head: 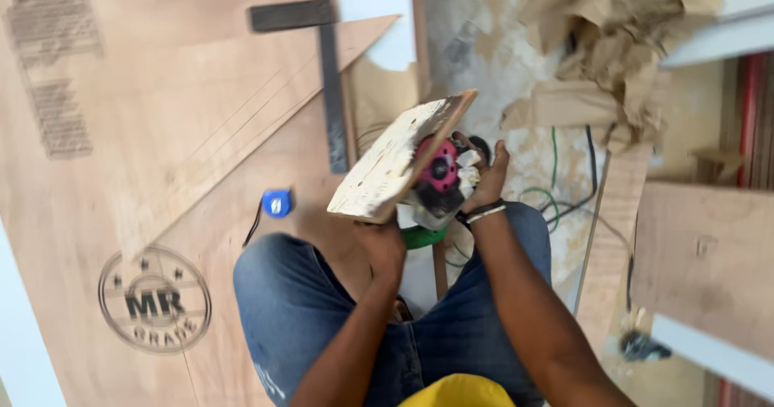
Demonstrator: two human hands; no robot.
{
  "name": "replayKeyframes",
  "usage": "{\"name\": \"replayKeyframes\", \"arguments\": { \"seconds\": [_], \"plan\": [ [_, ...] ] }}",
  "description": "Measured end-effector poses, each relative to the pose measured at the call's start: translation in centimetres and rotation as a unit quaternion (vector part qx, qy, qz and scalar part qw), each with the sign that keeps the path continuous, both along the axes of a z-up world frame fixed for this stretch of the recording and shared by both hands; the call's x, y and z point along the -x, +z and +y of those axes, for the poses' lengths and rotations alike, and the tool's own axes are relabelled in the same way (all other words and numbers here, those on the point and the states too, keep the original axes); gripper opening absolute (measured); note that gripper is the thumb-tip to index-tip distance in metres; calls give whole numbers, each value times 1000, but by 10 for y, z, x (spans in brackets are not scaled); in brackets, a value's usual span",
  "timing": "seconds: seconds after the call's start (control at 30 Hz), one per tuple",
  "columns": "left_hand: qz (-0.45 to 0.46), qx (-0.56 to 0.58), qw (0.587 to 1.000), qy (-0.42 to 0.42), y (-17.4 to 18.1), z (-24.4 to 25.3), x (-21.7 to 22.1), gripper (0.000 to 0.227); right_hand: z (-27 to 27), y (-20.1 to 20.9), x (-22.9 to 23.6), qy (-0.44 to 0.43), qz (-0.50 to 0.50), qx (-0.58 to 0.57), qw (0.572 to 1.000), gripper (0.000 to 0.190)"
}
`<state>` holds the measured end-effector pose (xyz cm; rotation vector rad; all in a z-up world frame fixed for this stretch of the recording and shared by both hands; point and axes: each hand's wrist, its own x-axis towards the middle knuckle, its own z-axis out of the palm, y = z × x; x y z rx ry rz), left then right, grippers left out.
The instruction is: The person measures and marks a piece of wood using a square and a pencil, then uses a circular saw to cut along the marked line on a sheet of plywood.
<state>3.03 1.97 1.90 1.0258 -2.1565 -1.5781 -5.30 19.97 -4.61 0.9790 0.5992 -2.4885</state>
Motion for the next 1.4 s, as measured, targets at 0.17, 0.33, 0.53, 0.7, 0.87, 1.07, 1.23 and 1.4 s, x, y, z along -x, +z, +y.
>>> {"name": "replayKeyframes", "arguments": {
  "seconds": [0.17, 0.33, 0.53, 0.7, 0.87, 1.07, 1.23, 1.4],
  "plan": [
    [-37, -42, 991, -122, 30, 90, 62, 46, 98, -64, 23, -69, -184, -193, 961, 95],
    [-81, 42, 946, -310, -49, 186, 166, 49, 167, -101, 80, -113, 46, 19, 992, 64],
    [-119, 98, 878, -452, -213, 264, 211, 58, 218, -203, 106, -204, 8, -11, 979, 53],
    [-215, 117, 781, -575, -297, 282, 202, 70, 263, -301, 66, -238, -301, -130, 914, 84],
    [-317, 67, 779, -536, -304, 285, 173, 71, 258, -343, 2, -221, -292, -157, 917, 82],
    [-301, 20, 791, -532, -327, 291, 156, 60, 198, -307, -50, -144, -210, -254, 933, 49],
    [-279, 56, 789, -544, -361, 291, 130, 40, 192, -296, -22, -96, -103, -101, 985, 38],
    [-305, -36, 817, -488, -335, 274, 135, 42, 218, -352, -2, -1, -48, -203, 978, 23]
  ]
}}
